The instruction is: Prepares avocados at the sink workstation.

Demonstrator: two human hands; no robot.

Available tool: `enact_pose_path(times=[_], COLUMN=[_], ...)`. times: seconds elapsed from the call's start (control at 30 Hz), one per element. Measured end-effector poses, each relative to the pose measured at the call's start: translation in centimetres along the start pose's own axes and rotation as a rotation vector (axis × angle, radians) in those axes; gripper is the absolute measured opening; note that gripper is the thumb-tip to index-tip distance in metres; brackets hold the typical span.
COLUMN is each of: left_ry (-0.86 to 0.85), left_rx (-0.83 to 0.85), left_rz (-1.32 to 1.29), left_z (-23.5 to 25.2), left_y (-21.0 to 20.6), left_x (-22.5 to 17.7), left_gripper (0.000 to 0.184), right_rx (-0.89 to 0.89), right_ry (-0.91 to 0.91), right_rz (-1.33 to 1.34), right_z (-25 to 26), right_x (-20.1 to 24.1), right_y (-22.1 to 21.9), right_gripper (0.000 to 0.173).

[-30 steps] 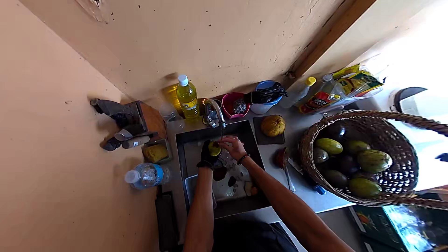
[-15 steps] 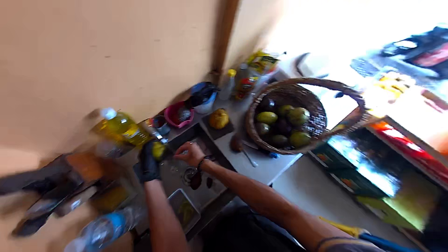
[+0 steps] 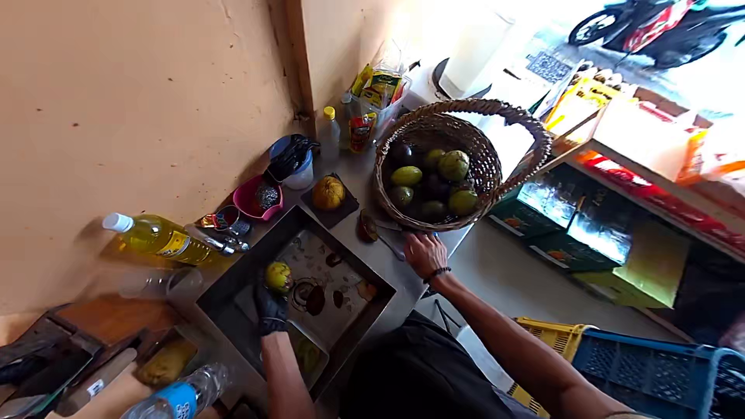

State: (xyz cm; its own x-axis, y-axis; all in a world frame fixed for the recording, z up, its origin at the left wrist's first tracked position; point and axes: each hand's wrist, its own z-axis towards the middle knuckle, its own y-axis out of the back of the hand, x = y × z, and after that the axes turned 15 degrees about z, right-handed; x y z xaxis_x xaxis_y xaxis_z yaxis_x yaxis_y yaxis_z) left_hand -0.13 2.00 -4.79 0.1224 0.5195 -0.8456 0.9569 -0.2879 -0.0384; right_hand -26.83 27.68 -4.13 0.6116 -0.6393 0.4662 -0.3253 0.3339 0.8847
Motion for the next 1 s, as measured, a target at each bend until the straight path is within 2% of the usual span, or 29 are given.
enact_pose_path(times=[0.13,0.23,0.3,0.33,0.43,0.5,0.7,0.9,1.0], left_ry=[0.077,0.189,0.206,0.214,0.236,0.230,0.246,0.242,0.260], left_rx=[0.169,0.182,0.205,0.206,0.210,0.213,0.191,0.191,0.199], left_rz=[0.035,-0.005,-0.036,-0.051,-0.096,-0.075,-0.170,-0.310,-0.414], left_z=[-3.9,-6.7,-7.7,-8.1,-9.1,-9.9,-10.0,-10.0,-10.0], left_y=[-2.9,-3.9,-4.0,-4.0,-3.4,-3.0,-2.1,-2.5,-3.2], left_x=[6.0,7.8,8.3,8.5,9.0,8.9,9.5,10.3,10.6], left_gripper=[0.040,0.037,0.037,0.037,0.038,0.038,0.037,0.040,0.044], right_rx=[-0.053,-0.120,-0.134,-0.095,0.224,0.315,0.442,0.468,0.506], right_ry=[-0.054,-0.090,-0.101,-0.132,-0.363,-0.428,-0.482,-0.476,-0.463], right_rz=[-0.117,-0.181,-0.186,-0.171,-0.109,-0.106,-0.141,-0.168,-0.196], right_z=[0.6,0.1,0.3,0.6,1.8,2.6,2.9,-0.3,-3.3], right_x=[-1.3,-0.6,-0.5,-0.3,1.8,3.2,4.5,1.7,1.5], right_y=[-0.7,-2.6,-3.7,-3.6,-1.0,0.1,2.9,3.8,5.8], right_gripper=[0.039,0.046,0.046,0.045,0.050,0.050,0.028,0.029,0.033])
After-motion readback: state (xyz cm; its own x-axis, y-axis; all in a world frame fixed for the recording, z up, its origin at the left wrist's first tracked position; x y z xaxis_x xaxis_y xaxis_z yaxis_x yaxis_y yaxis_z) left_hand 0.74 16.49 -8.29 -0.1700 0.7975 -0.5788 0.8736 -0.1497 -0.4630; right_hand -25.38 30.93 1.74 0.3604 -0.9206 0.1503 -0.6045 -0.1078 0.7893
